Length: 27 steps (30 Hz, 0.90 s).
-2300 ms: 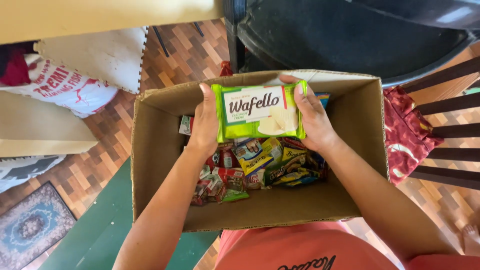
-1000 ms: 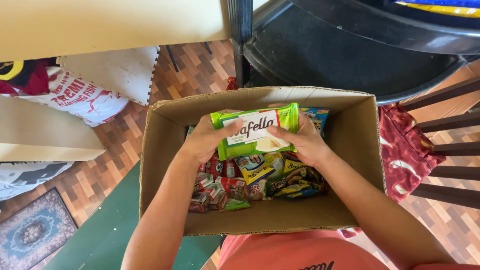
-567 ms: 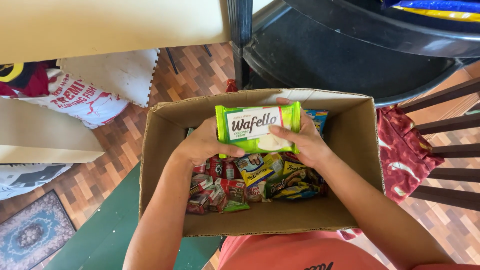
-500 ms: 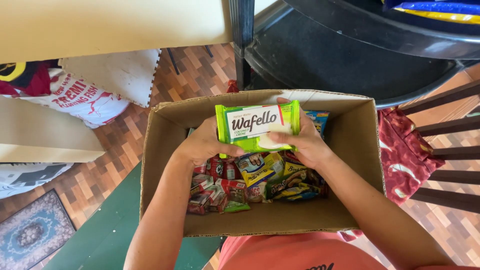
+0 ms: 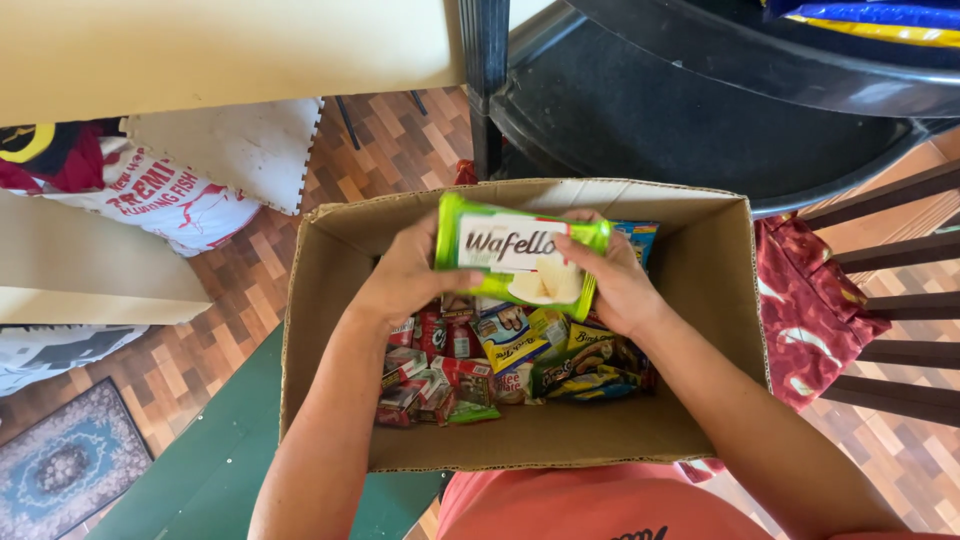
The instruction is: The person picks various snack packages, including Wafello wafers and Rebisco crackers, from a cardboard box and places them onto a black rotating shelf. The person handles each item by hand, turning them over to show the packaging before arranging them on the shelf.
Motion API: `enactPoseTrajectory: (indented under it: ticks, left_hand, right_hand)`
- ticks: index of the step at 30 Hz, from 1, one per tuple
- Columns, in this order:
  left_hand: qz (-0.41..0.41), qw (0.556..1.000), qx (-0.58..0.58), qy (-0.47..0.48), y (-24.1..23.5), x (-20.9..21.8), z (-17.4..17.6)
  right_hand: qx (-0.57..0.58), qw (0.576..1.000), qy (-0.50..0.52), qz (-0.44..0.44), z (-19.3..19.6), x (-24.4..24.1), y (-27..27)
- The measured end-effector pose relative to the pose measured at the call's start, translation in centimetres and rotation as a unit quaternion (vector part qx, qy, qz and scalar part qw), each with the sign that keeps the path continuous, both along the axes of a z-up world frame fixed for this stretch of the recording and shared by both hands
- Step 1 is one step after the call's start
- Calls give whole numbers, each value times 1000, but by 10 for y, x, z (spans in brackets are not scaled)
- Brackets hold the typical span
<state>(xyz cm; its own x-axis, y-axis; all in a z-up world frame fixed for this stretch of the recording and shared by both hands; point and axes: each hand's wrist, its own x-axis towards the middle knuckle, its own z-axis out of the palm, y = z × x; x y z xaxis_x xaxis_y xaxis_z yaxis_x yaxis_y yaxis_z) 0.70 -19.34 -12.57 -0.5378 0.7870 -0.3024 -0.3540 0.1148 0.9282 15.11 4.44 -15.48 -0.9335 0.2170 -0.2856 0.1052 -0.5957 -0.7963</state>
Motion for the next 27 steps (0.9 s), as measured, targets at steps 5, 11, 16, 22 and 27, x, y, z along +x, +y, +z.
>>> enactPoseTrajectory:
  ticks: [5, 11, 16, 22, 27]
  left_hand:
    - [127, 991, 30, 17, -1, -8, 3]
    - [168, 980, 85, -65, 1, -6, -6]
    - [109, 991, 82, -13, 3, 2, 9]
    - [-112, 993, -27, 32, 2, 11, -8]
    - [-80, 993, -87, -21, 3, 11, 0]
  right_hand:
    - [14, 998, -28, 58, 3, 1, 10]
    - [116, 975, -20, 189, 26, -1, -8]
    - [129, 974, 39, 182, 24, -1, -12]
    - [127, 983, 47, 120, 27, -1, -15]
    - [157, 979, 29, 126, 30, -2, -14]
